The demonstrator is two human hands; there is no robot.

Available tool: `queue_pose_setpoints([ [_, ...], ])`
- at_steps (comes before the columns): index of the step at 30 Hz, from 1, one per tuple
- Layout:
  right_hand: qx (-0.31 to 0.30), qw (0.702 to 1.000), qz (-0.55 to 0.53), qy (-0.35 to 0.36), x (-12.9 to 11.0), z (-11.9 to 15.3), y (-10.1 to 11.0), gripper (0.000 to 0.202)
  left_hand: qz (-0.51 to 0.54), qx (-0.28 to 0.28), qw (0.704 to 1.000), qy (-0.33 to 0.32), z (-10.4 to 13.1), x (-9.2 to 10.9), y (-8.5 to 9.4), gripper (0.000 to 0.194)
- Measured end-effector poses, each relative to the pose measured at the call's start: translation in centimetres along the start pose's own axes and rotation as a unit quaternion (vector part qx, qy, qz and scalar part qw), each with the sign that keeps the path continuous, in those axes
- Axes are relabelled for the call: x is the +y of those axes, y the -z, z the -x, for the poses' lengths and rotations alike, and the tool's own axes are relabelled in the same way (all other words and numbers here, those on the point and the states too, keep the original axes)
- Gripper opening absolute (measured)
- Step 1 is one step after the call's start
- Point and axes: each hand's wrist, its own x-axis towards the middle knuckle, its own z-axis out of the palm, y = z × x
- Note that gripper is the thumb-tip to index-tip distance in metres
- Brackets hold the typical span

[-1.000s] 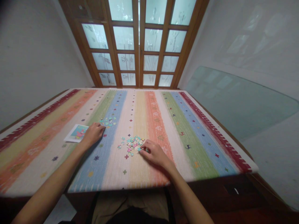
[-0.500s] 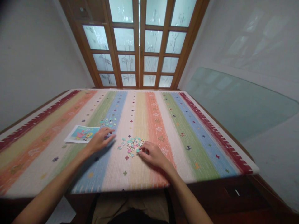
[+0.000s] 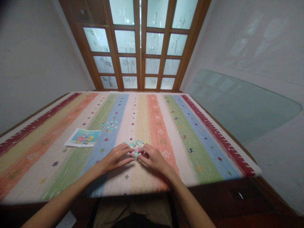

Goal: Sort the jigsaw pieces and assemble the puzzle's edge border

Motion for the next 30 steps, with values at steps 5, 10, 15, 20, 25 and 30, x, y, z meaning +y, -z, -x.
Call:
queue_pose_setpoints([
  [5, -0.005, 1.0, -0.004, 0.004, -0.2, 0.0, 0.2, 0.005, -0.014, 0.003, 1.0, -0.019, -0.2, 0.1, -0.4, 0.02],
  [10, -0.011, 1.0, -0.002, 0.013, -0.4, -0.2, 0.3, 0.003, -0.016, 0.008, 0.999, -0.031, -0.6, 0.3, -0.5, 0.017],
  [15, -0.007, 1.0, -0.003, 0.022, -0.1, -0.3, 0.0, 0.005, -0.023, 0.002, 0.999, -0.028, -0.7, 0.2, -0.7, 0.017],
  [20, -0.01, 1.0, -0.019, 0.015, -0.1, -0.6, -0.2, 0.003, -0.023, -0.012, 0.999, -0.022, -0.7, -0.4, -0.5, 0.015],
  [25, -0.009, 1.0, -0.019, 0.003, -0.2, -1.2, -0.5, 0.006, -0.022, -0.022, 0.999, -0.024, -0.7, -0.8, -0.1, 0.015],
  [30, 0.016, 0.999, -0.033, -0.013, -0.2, -1.3, -0.4, 0.028, -0.058, -0.025, 0.998, -0.005, -0.9, -2.7, 1.1, 0.016],
])
